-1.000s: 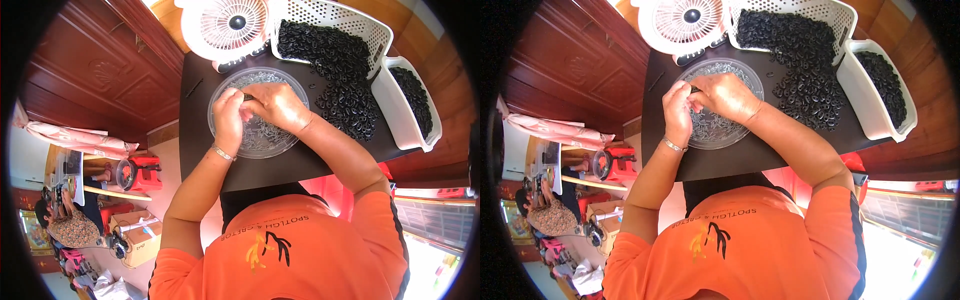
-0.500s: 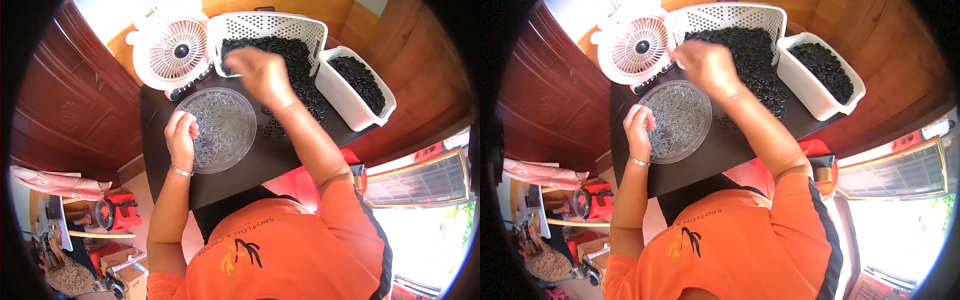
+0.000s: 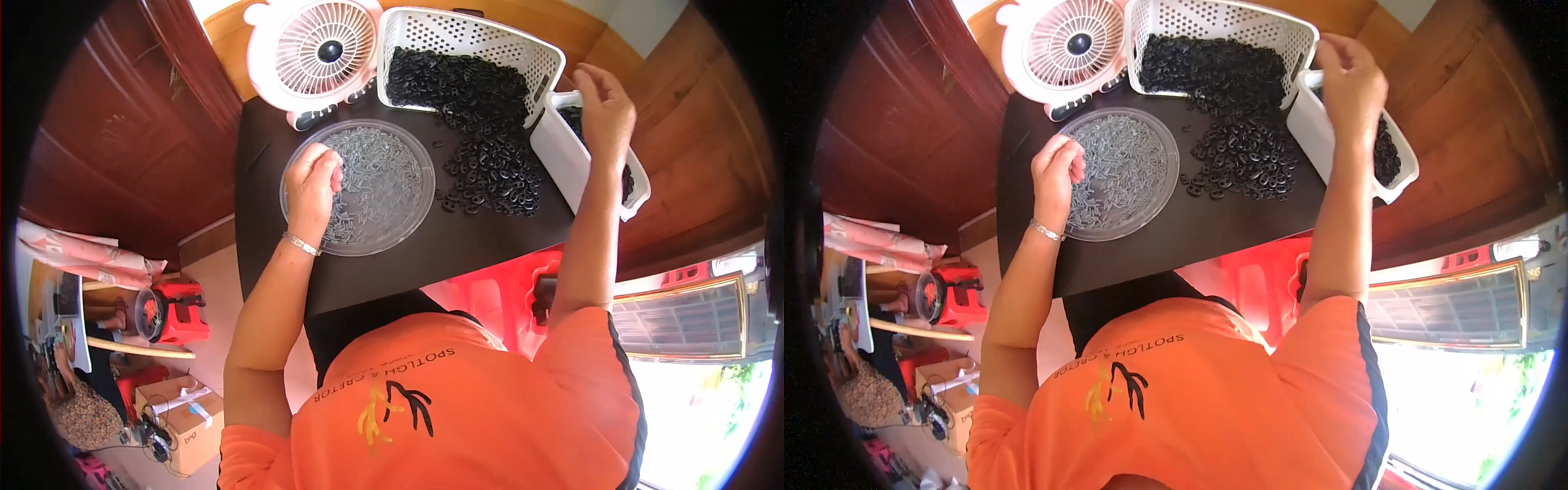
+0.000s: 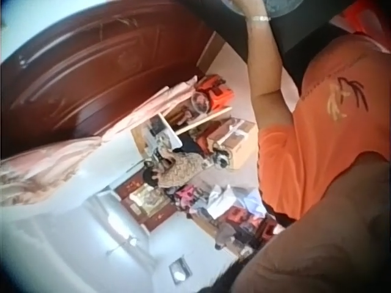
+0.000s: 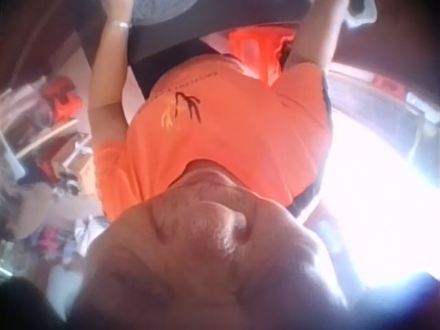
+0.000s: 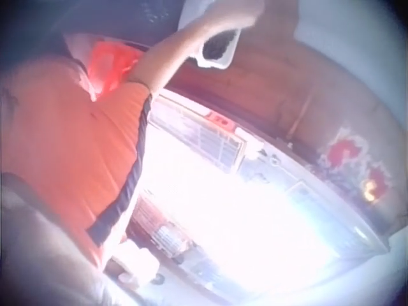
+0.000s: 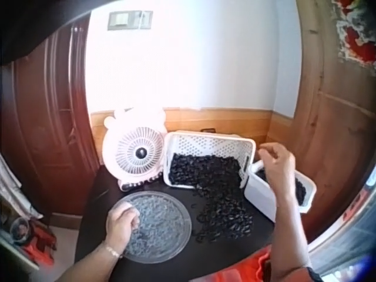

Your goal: The person assembles plastic fasteners by hand, picking pins from a round tray and inserting them into plastic components.

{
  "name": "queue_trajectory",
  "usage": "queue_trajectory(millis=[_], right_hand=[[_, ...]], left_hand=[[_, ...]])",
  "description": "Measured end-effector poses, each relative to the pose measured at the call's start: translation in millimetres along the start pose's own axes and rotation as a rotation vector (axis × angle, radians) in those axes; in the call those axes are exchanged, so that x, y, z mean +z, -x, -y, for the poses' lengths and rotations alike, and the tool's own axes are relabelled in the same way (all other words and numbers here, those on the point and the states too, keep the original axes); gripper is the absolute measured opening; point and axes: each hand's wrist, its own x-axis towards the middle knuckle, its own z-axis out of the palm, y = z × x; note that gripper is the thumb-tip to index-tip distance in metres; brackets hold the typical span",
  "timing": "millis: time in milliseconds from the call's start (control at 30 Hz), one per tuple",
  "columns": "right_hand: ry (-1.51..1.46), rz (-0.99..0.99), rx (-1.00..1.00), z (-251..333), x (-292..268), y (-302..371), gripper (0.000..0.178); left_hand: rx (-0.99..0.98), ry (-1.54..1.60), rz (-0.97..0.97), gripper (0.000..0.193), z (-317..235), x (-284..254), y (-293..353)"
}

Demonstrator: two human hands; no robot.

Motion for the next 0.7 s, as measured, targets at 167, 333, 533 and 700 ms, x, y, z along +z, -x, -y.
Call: queue_trajectory(millis=[167,333,533,700], right_hand=[[-0.9,0.683,0.118,92,18,86,0.019],[-1.499,1.557,-0.008,192,-12,137,0.033],[-1.757,1.791,0.607,245,-40,135,0.01],[-1.69,1.162,0.978,305,-58,171,0.014]], left_hand=[[-0.044,-0.069,-0.097,0.017,-6,-5,4],[0.002,-0.067,-0.076,0.018,-6,-6,4],[0.102,-0.19,-0.1,0.016,7,-8,-4],[0.233,-0.249,-0.131,0.018,8,-6,-4]])
